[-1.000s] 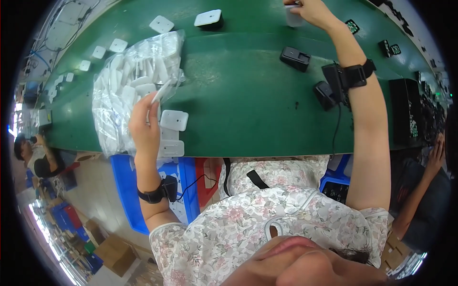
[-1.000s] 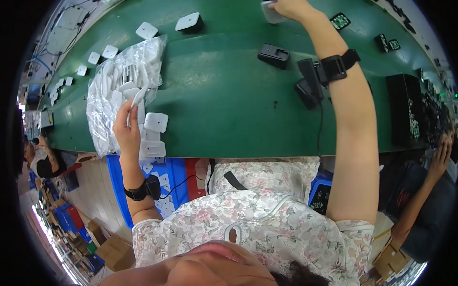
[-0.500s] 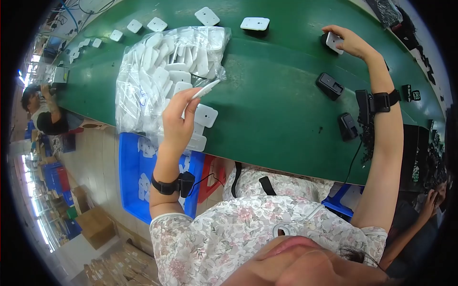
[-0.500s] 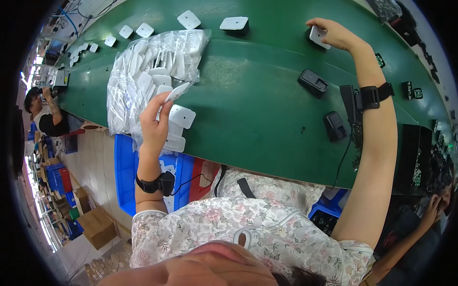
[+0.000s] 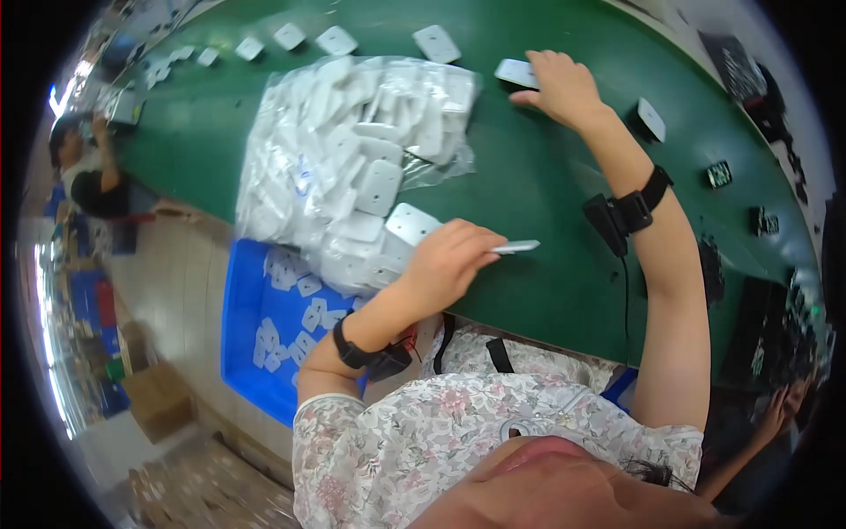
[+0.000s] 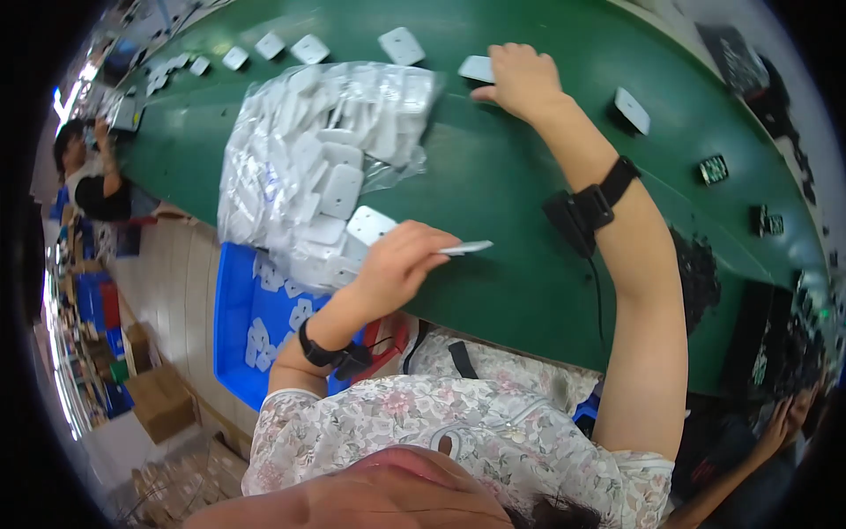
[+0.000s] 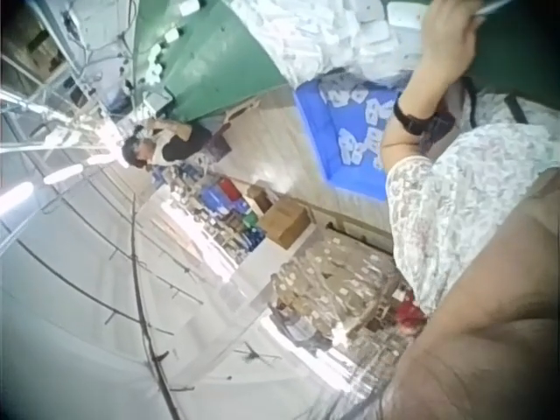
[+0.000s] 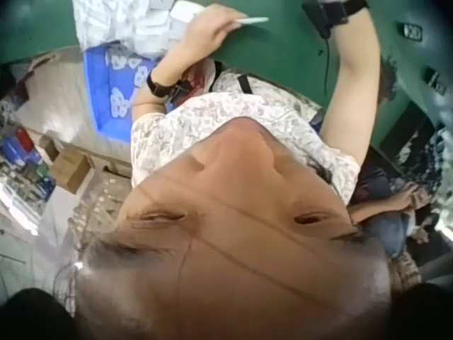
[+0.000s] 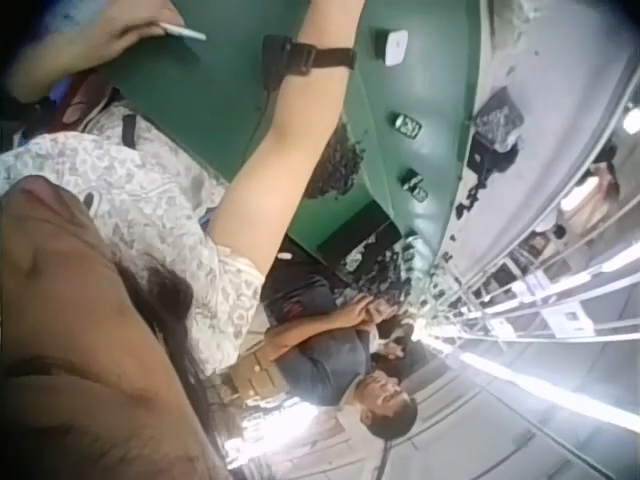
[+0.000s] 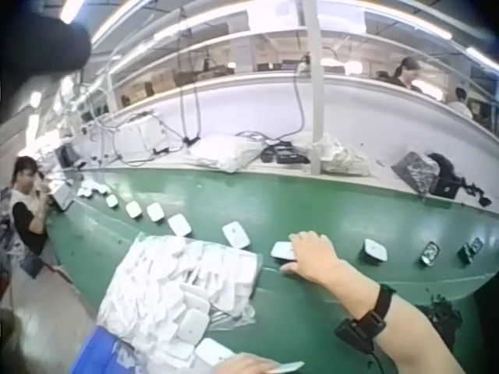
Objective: The person assembles electronic devices by picking up a white plastic cover, inserting a small black component into it, and pressing the cover onto a black base. This process is repeated multiple times throughout the video.
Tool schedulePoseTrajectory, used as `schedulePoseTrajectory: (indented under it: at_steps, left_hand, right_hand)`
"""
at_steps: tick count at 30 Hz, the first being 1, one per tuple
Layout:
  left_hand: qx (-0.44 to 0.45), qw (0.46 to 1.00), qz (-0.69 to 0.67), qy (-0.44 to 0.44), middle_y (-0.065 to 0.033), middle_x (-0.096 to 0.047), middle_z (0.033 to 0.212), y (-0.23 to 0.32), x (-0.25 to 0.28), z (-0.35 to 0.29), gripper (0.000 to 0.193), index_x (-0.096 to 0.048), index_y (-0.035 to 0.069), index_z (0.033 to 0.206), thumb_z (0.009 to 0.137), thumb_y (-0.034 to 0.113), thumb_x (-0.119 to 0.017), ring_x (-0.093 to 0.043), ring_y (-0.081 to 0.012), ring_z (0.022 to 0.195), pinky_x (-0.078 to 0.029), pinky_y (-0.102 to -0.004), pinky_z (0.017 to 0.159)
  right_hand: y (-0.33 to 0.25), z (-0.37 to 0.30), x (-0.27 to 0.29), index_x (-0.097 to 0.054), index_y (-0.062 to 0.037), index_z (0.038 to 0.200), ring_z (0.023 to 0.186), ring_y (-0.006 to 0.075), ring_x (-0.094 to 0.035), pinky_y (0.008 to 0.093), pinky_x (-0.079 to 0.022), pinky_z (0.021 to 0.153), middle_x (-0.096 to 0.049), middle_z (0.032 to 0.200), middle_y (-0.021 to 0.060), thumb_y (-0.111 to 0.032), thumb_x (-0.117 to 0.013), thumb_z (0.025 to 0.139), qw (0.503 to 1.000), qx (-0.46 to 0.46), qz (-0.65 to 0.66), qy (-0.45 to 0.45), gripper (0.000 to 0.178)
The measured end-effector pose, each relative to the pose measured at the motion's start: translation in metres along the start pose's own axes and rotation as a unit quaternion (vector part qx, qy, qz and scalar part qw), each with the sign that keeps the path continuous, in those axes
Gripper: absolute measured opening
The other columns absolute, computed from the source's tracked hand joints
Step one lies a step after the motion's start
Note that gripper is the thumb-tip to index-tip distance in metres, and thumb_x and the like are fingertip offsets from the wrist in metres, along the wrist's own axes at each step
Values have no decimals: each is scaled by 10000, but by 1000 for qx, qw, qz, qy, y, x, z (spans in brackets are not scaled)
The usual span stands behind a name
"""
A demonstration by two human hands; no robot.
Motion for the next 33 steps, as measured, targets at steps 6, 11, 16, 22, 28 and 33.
schedulePoseTrajectory:
  at_steps: [6, 11, 16, 22, 28, 33]
  left_hand:
    - [-10, 997, -64, 51, -83, -636, 919, -1, -9, -4, 174, -633, 39, 970, 801, 74, -657, -583, -271, 847, -486, -356, 741]
    - [-17, 995, -70, 61, -80, -644, 917, -4, -12, -8, 197, -639, 36, 980, 787, 57, -668, -590, -262, 843, -491, -344, 736]
    - [-23, 994, -98, 47, -80, -651, 935, 5, -11, 2, 231, -644, 35, 1000, 771, 36, -674, -591, -262, 845, -494, -340, 738]
    - [-13, 996, -87, 30, -88, -651, 961, 11, -7, 7, 268, -651, 30, 1002, 735, 2, -669, -584, -278, 866, -490, -355, 743]
    - [-11, 995, -93, 15, -99, -655, 966, 13, -7, 10, 267, -646, 10, 999, 734, -20, -656, -585, -282, 868, -488, -358, 743]
    - [-4, 996, -81, 25, -94, -651, 936, 11, -7, 9, 240, -649, 10, 984, 744, -3, -660, -583, -279, 847, -492, -359, 746]
  right_hand:
    - [14, 18, -13, -518, -63, 1125, 1062, 292, -534, 416, -474, 854, -550, 1097, 91, -205, -725, 735, 1000, 20, -17, 2, 464]
    - [10, 20, -1, -534, -102, 1072, 1042, 245, -535, 352, -455, 854, -549, 1037, 49, -54, -644, 733, 987, 126, -95, 9, 360]
    - [18, 18, 8, -524, -110, 1049, 1070, 228, -514, 335, -424, 915, -535, 1082, 42, 39, -575, 712, 945, 282, -160, 26, 372]
    - [20, 23, 3, -457, -118, 1050, 1145, 214, -486, 334, -366, 1034, -511, 1175, 48, -105, -604, 753, 842, 477, -250, 40, 331]
    - [33, 18, -8, -430, -149, 1182, 1210, 212, -455, 364, -318, 1093, -479, 1268, 49, -101, -602, 776, 832, 487, -263, 34, 444]
    - [28, 12, 1, -336, -239, 1367, 1294, 209, -393, 391, -247, 1147, -416, 1372, 29, -100, -584, 807, 823, 491, -264, 112, 628]
Point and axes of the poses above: each hand's wrist, its own z-axis towards the middle knuckle, its own x-axis out of the back of the hand, y = z × x, the point moved 5 cm from there along z, towards the middle knuckle
